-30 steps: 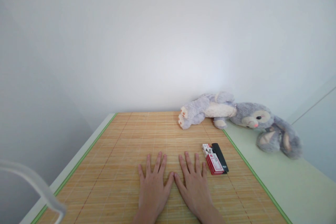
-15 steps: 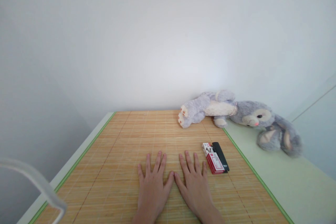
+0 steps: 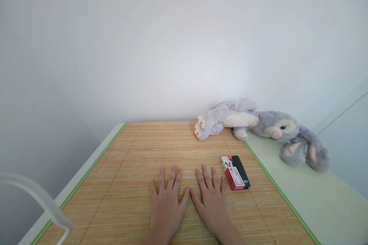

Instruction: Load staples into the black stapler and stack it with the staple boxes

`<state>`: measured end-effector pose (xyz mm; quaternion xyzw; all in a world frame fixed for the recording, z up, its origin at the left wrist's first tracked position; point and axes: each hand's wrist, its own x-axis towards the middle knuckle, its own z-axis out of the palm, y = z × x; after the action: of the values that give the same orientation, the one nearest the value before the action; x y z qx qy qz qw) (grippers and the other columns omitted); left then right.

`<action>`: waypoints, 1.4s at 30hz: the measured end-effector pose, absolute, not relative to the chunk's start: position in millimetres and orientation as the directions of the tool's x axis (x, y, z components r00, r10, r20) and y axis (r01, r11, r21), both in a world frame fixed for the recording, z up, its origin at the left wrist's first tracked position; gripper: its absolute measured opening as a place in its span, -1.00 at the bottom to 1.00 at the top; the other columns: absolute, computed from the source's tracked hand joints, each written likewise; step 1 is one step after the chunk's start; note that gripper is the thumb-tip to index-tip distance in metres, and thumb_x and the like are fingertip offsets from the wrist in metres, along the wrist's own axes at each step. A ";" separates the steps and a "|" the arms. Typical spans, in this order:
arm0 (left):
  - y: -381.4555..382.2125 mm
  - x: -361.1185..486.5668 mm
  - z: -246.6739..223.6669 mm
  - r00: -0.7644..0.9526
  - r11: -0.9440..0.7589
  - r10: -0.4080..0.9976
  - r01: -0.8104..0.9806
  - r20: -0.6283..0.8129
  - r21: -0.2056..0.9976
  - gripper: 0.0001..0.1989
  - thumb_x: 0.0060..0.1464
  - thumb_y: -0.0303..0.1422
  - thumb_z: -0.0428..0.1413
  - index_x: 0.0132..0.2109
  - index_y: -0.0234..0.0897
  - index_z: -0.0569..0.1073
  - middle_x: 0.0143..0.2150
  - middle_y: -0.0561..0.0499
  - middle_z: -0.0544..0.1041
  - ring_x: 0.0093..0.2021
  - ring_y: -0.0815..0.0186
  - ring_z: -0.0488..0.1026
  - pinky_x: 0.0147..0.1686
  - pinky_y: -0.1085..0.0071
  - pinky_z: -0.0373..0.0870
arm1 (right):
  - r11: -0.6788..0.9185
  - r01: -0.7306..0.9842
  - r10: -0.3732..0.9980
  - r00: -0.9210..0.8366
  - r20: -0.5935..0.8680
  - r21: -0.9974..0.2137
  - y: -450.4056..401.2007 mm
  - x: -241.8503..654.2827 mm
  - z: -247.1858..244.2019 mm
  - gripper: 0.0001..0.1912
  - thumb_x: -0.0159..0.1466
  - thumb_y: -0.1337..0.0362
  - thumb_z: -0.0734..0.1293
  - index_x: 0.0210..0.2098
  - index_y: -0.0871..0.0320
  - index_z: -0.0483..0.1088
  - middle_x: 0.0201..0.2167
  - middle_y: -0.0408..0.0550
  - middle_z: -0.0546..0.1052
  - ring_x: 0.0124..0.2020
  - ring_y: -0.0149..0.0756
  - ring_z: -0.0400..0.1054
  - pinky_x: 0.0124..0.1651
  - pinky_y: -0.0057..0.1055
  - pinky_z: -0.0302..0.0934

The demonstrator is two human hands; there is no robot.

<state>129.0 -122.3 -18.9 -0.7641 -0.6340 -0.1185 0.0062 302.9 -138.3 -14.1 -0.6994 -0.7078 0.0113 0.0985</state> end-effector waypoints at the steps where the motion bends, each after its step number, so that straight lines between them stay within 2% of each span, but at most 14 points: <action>1: -122.4 129.0 -18.6 0.167 -0.195 0.968 0.971 0.188 0.141 -0.33 0.37 0.00 -0.13 0.52 0.09 -0.07 0.57 0.22 -0.08 0.56 -0.24 -0.30 0.39 -0.44 -0.29 | 0.021 0.988 0.992 -0.002 0.123 -0.155 -138.4 303.1 -13.7 -0.27 0.46 -0.21 0.01 0.52 -0.14 -0.15 0.56 -0.17 -0.17 0.56 0.21 -0.35 0.46 0.38 -0.40; 42: -121.8 127.2 -17.6 0.173 -0.204 0.969 0.963 0.175 0.176 -0.34 0.38 0.02 -0.15 0.52 0.10 -0.06 0.57 0.23 -0.07 0.56 -0.21 -0.30 0.42 -0.39 -0.31 | 0.022 0.986 0.993 -0.002 0.120 -0.165 -138.6 302.4 -12.5 -0.28 0.47 -0.21 -0.01 0.52 -0.13 -0.13 0.56 -0.19 -0.17 0.56 0.21 -0.36 0.47 0.36 -0.39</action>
<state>127.2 -121.8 -17.6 -0.7657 -0.6309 -0.1244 -0.0125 302.4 -138.6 -12.5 -0.6990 -0.7078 0.0166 0.1009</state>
